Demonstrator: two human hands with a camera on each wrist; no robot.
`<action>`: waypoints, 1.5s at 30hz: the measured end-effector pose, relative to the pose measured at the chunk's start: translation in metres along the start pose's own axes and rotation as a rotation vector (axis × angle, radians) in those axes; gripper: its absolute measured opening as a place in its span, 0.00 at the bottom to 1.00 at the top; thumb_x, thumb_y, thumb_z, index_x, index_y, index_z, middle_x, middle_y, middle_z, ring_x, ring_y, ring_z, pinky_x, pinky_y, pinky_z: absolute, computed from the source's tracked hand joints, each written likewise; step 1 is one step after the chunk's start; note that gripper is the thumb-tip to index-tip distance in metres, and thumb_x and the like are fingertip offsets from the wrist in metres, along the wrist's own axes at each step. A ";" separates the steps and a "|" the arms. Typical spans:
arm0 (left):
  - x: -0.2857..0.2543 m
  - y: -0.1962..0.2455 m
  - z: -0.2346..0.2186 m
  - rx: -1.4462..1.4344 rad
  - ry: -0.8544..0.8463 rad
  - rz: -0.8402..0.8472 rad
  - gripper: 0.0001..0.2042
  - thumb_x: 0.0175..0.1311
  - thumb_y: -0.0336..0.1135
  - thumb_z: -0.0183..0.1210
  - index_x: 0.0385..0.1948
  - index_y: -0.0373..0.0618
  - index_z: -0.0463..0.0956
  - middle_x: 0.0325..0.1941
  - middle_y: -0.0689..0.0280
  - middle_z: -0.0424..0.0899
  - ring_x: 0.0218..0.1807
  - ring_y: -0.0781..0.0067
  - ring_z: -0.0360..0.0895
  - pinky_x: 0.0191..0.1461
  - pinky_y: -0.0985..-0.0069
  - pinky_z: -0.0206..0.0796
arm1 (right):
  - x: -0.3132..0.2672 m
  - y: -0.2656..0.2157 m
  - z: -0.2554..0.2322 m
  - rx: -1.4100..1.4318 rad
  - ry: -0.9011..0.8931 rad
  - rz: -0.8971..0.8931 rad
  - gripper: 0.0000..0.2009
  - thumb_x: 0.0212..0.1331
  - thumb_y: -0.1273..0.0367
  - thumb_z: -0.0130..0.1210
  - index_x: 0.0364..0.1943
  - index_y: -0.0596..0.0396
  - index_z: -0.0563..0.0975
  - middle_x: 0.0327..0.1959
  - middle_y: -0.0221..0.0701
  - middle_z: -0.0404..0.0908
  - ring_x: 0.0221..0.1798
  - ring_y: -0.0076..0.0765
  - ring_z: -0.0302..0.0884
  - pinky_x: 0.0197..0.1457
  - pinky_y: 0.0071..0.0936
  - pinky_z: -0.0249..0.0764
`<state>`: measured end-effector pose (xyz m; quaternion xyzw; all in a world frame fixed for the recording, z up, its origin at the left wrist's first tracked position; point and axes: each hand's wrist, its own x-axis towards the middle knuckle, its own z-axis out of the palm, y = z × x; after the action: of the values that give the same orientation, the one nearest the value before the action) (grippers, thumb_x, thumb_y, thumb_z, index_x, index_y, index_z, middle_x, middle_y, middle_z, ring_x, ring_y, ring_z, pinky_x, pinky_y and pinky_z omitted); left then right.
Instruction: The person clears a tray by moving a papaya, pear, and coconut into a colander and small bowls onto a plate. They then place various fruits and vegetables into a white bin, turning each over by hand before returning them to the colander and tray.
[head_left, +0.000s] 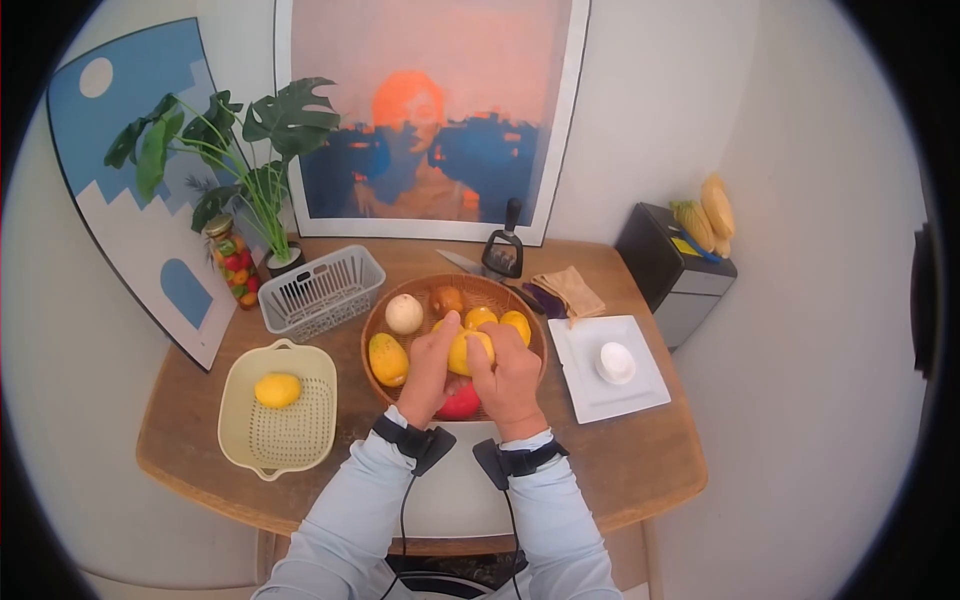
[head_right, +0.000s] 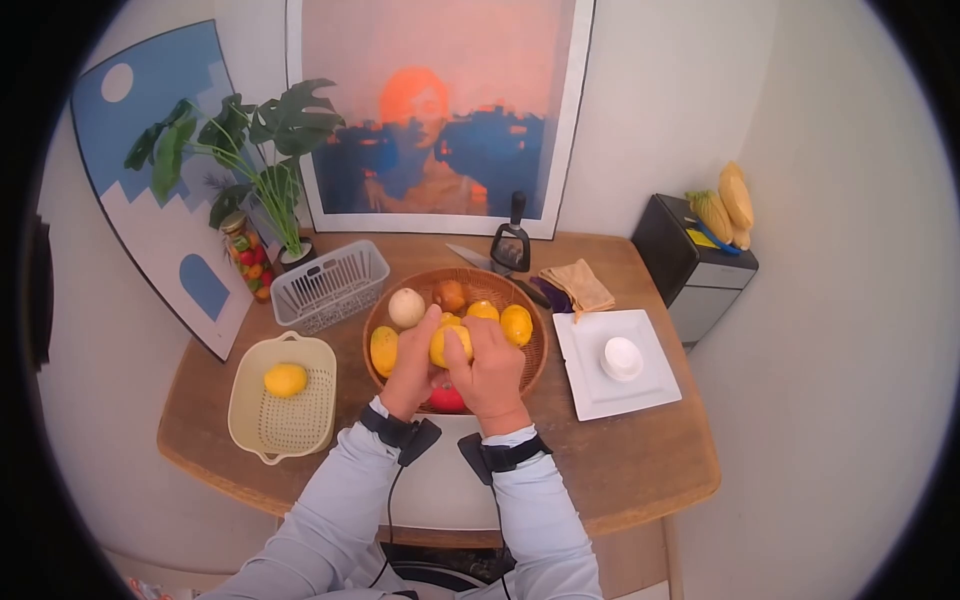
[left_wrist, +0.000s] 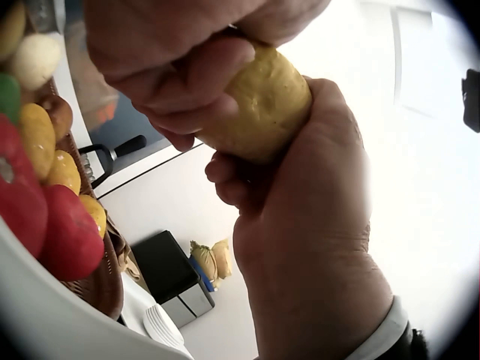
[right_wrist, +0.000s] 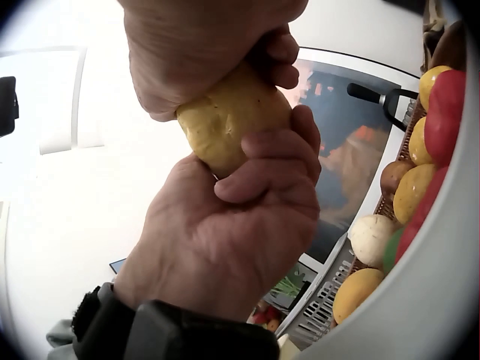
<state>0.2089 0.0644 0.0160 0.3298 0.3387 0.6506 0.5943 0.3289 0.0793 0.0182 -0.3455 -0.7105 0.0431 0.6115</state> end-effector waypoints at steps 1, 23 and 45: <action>-0.001 0.001 0.001 -0.041 -0.014 -0.012 0.14 0.73 0.43 0.54 0.35 0.42 0.79 0.22 0.69 0.77 0.16 0.84 0.71 0.15 0.85 0.58 | 0.000 -0.001 0.002 0.031 0.013 0.029 0.15 0.69 0.61 0.52 0.37 0.61 0.80 0.28 0.41 0.80 0.32 0.40 0.80 0.36 0.35 0.75; 0.000 -0.009 0.003 0.120 0.070 0.166 0.13 0.72 0.45 0.55 0.40 0.44 0.75 0.29 0.69 0.77 0.21 0.87 0.71 0.16 0.87 0.59 | 0.002 0.002 0.003 0.055 -0.065 0.066 0.16 0.68 0.61 0.55 0.47 0.63 0.77 0.38 0.43 0.82 0.41 0.43 0.82 0.48 0.37 0.77; 0.000 -0.014 0.000 0.243 0.081 0.366 0.10 0.69 0.39 0.55 0.43 0.43 0.74 0.36 0.69 0.77 0.33 0.83 0.73 0.26 0.84 0.66 | 0.001 -0.008 -0.003 0.302 -0.170 0.362 0.14 0.69 0.63 0.52 0.45 0.63 0.75 0.43 0.48 0.78 0.44 0.51 0.79 0.48 0.35 0.74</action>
<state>0.2163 0.0650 0.0040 0.4285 0.3728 0.7148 0.4080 0.3282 0.0730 0.0233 -0.3668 -0.6714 0.2865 0.5768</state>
